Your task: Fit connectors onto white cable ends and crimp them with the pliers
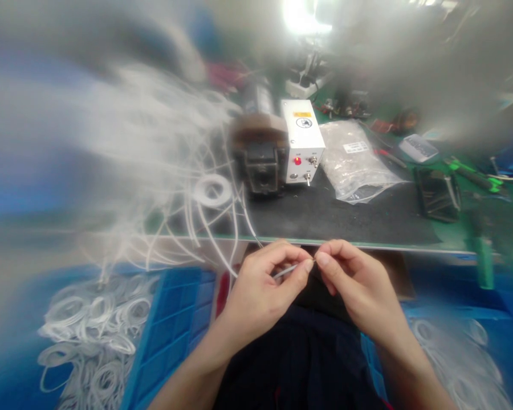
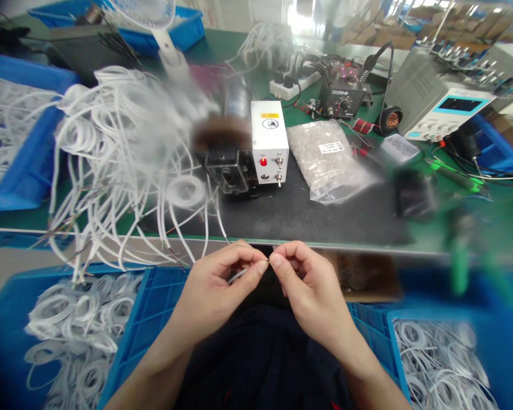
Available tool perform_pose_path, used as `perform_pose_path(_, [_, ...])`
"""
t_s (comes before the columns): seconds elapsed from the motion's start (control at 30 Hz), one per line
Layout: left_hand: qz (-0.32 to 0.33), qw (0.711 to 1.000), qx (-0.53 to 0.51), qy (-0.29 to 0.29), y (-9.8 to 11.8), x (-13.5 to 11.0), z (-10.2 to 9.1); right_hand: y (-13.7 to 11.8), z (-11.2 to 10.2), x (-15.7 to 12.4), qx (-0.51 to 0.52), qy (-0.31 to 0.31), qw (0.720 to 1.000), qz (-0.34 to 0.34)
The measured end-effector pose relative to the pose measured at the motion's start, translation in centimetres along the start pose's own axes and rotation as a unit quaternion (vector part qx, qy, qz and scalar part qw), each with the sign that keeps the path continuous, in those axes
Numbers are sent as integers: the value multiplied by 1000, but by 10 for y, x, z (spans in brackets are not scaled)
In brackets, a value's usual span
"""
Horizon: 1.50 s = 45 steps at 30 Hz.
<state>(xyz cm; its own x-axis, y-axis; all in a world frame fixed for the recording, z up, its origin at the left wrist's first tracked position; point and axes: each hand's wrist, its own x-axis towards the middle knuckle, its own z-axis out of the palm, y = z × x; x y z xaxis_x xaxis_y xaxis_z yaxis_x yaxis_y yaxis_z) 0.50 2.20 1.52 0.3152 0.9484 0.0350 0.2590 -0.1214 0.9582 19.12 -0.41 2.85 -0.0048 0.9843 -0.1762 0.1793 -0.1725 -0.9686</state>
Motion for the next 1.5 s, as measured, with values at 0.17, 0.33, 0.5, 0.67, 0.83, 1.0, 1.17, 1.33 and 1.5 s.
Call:
perform_pose_path(0.17, [-4, 1000, -7, 0, 2, -2, -1, 1, 1, 0, 31, -1, 999, 23])
perform_pose_path(0.33, [-27, 998, -44, -22, 4, -5, -2, -1, 1, 1, 29, 1, 999, 23])
perform_pose_path(0.5, [-47, 996, -70, -17, 3, -9, 1, 0, 3, 1, 36, 2, 999, 23])
perform_pose_path(0.67, [-31, 998, -56, 15, 4, -10, 6, 0, 4, -1, 43, 0, 999, 20])
perform_pose_path(0.83, [-21, 997, -63, 35, 4, -12, 9, 0, 5, -1, 66, -8, 997, 28])
perform_pose_path(1.0, [-11, 997, -57, 51, 2, -14, 9, 2, 6, -2, 60, -5, 998, 30])
perform_pose_path(1.17, [13, 999, -8, 46, 3, -12, 8, 3, 9, -5, -63, 26, 996, -50])
perform_pose_path(1.33, [67, 994, 46, 74, 5, -10, 14, 7, 12, -8, -184, 99, 967, -149])
perform_pose_path(1.5, [79, 993, 40, 72, 8, -11, 14, 11, 10, -7, 78, 7, 997, 11])
